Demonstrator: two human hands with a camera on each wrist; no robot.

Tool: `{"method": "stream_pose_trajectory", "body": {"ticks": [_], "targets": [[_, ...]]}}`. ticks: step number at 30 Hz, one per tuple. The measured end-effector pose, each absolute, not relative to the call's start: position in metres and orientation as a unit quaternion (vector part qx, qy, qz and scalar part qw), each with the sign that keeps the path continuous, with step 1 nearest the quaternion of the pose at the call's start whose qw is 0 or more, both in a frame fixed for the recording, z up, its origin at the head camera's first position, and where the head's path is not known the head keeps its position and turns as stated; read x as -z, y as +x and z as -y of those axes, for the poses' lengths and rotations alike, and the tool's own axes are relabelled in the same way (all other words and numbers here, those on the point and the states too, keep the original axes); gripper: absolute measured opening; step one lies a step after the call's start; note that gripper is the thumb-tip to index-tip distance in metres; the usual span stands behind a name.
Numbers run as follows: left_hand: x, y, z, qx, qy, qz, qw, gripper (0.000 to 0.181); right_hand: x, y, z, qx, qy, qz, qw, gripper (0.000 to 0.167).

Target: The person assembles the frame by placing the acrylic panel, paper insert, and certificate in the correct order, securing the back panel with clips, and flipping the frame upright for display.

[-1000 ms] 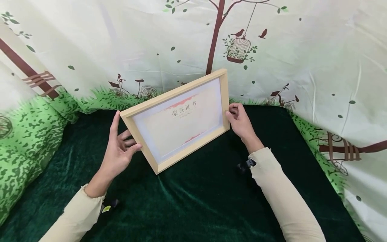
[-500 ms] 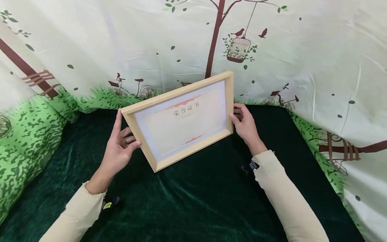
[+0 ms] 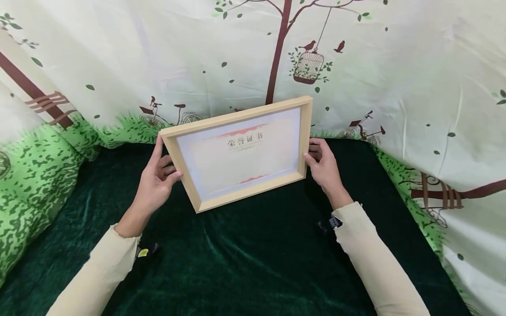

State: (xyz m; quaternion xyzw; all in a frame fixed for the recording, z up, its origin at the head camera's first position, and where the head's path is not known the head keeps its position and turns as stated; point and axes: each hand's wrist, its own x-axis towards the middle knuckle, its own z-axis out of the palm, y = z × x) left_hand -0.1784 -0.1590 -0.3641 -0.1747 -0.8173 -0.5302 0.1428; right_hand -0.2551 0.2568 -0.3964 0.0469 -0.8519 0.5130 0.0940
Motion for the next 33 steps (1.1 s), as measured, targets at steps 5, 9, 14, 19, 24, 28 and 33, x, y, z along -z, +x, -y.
{"method": "stream_pose_trajectory", "body": {"ticks": [5, 9, 14, 19, 24, 28, 33], "targets": [[0.365, -0.196, 0.163, 0.527, -0.159, 0.823, 0.140, 0.098, 0.398, -0.249, -0.257, -0.511, 0.048, 0.854, 0.089, 0.043], [0.368, -0.209, 0.166, 0.535, -0.150, 0.820, 0.134, 0.094, 0.399, -0.242, -0.257, -0.511, 0.050, 0.854, 0.087, 0.043], [0.368, -0.220, 0.168, 0.538, -0.141, 0.819, 0.142, 0.087, 0.400, -0.229, -0.255, -0.507, 0.047, 0.856, 0.086, 0.043], [0.369, -0.223, 0.170, 0.547, -0.118, 0.816, 0.149, 0.078, 0.404, -0.218, -0.252, -0.501, 0.064, 0.858, 0.089, 0.046], [0.374, -0.222, 0.170, 0.555, -0.075, 0.812, 0.166, 0.066, 0.405, -0.215, -0.253, -0.524, 0.085, 0.846, 0.055, 0.046], [0.376, -0.222, 0.167, 0.552, -0.058, 0.814, 0.175, 0.069, 0.404, -0.213, -0.255, -0.535, 0.088, 0.840, 0.030, 0.045], [0.376, -0.223, 0.166, 0.554, -0.042, 0.812, 0.178, 0.078, 0.403, -0.211, -0.259, -0.518, 0.106, 0.849, 0.014, 0.046]]}}
